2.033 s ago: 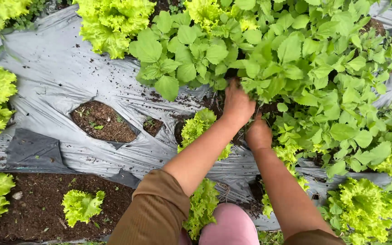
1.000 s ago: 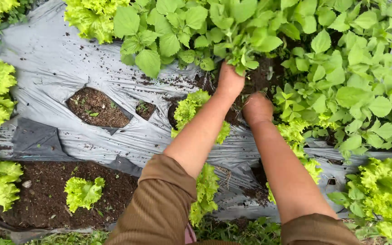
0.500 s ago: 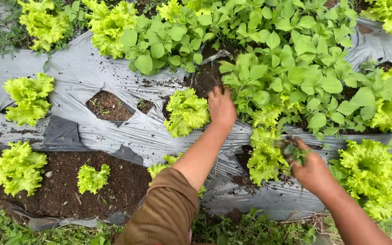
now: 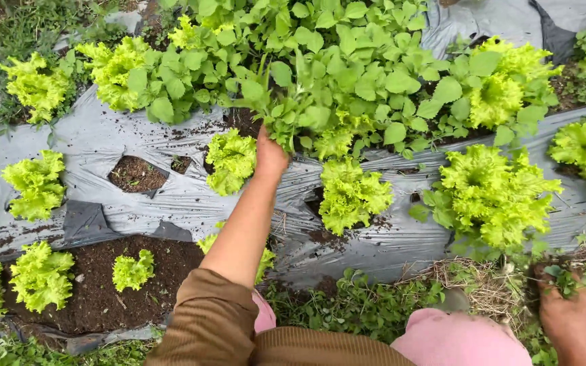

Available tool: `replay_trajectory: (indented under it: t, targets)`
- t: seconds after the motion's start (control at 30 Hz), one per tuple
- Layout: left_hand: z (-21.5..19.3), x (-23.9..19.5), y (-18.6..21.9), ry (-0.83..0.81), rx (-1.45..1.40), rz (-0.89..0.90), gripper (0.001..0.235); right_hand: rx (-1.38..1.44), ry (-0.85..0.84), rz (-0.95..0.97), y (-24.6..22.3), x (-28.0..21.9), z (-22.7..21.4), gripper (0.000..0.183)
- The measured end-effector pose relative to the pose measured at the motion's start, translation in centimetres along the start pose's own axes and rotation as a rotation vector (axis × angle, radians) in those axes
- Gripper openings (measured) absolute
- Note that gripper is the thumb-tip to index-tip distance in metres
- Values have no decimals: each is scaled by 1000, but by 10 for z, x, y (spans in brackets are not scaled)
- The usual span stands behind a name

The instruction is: Weeding around lettuce plants and planting seedlings in a field with plastic mulch

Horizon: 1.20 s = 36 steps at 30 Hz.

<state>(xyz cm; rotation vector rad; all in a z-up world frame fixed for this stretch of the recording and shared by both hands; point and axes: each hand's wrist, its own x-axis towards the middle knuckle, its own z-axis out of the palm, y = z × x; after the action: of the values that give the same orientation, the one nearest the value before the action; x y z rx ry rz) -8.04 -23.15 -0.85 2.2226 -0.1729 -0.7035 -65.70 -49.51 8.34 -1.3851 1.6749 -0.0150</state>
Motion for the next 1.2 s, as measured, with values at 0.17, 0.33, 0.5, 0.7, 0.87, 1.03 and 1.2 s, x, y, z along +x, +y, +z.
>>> replay_trajectory:
  t: [0.17,0.33,0.5,0.7,0.87,1.03,1.2]
  targets:
    - [18,-165,12,-103,-203,-112,51,-502,-455,79,-63,6,9,57]
    - [101,-264,-19,-142,-389,-151,50,-695,-541,-595,-37,98,92,51]
    - [195,-267,-26,-150,-438,-140,54,-830,-517,-895,-70,97,135,77]
    - [218,-247,-15,-75,-497,-275,55,-959,-583,-992,-73,147,173,53]
    - [217,-243,-8,-9,-577,-328,56,-850,-669,-774,-76,191,154,38]
    - [215,-242,1,30,-650,-358,56,-559,-633,-628,-140,165,95,38]
    - [212,-239,7,49,-689,-347,57,200,-990,-354,-156,239,65,24]
